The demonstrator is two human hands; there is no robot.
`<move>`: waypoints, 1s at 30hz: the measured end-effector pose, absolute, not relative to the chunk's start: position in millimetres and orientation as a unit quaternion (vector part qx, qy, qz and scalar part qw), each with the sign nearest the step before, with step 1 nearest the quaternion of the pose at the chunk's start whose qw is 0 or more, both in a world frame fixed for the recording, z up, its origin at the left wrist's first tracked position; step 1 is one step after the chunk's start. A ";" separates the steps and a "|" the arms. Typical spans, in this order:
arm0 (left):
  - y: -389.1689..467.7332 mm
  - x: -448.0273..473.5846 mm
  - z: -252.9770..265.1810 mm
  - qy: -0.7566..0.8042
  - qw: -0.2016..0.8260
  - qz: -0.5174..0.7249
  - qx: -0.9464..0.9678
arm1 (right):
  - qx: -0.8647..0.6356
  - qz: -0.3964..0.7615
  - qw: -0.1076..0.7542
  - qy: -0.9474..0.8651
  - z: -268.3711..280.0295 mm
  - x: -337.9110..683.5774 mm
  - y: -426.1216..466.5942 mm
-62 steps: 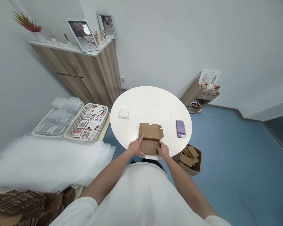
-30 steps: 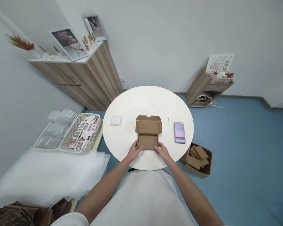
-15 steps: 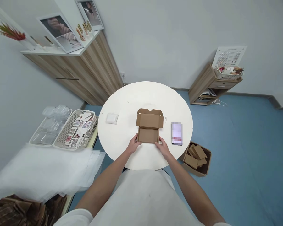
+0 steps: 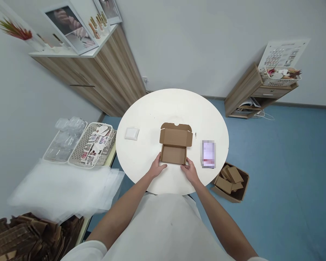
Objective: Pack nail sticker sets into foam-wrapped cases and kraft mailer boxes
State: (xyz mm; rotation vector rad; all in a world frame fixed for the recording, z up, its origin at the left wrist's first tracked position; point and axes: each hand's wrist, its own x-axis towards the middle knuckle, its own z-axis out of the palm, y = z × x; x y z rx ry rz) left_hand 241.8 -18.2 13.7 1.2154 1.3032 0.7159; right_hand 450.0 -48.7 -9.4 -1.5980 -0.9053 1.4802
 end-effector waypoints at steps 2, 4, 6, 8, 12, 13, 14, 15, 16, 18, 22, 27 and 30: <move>-19.5 240.6 11.9 0.553 0.575 0.301 0.523 | -0.630 0.574 0.380 -0.359 -7.0 449.2 -50.2; -20.9 238.8 8.5 0.562 0.575 0.297 0.516 | -0.632 0.569 0.383 -0.359 -3.5 448.2 -52.5; -21.8 236.2 4.2 0.570 0.576 0.296 0.506 | -0.638 0.564 0.388 -0.354 -0.1 446.9 -55.3; -21.7 232.5 0.3 0.567 0.583 0.294 0.503 | -0.653 0.551 0.390 -0.345 2.8 445.1 -58.4; -19.8 220.2 -3.1 0.547 0.607 0.279 0.505 | -0.700 0.501 0.385 -0.333 8.0 436.8 -66.8; -19.5 215.6 -3.1 0.541 0.612 0.278 0.505 | -0.717 0.476 0.384 -0.334 9.9 432.7 -69.7; -19.2 210.2 -2.9 0.536 0.616 0.279 0.506 | -0.737 0.442 0.386 -0.336 12.2 427.6 -72.7; -19.1 203.8 -2.8 0.532 0.618 0.279 0.506 | -0.755 0.401 0.390 -0.341 15.0 421.2 -75.7; -19.1 196.2 -2.6 0.531 0.619 0.278 0.508 | -0.769 0.357 0.396 -0.352 18.2 413.6 -78.5; -18.8 176.8 -2.5 0.540 0.609 0.277 0.511 | -0.775 0.284 0.409 -0.389 25.2 394.2 -81.9; -11.9 122.4 -2.6 0.598 0.520 0.292 0.536 | -0.711 0.297 0.387 -0.507 36.6 340.8 -72.0; 22.4 49.1 -1.1 0.667 0.393 0.320 0.547 | -0.639 0.439 0.306 -0.553 34.0 267.4 -24.6; 54.1 21.8 0.1 0.693 0.387 0.333 0.509 | -0.653 0.496 0.278 -0.501 27.2 234.9 11.3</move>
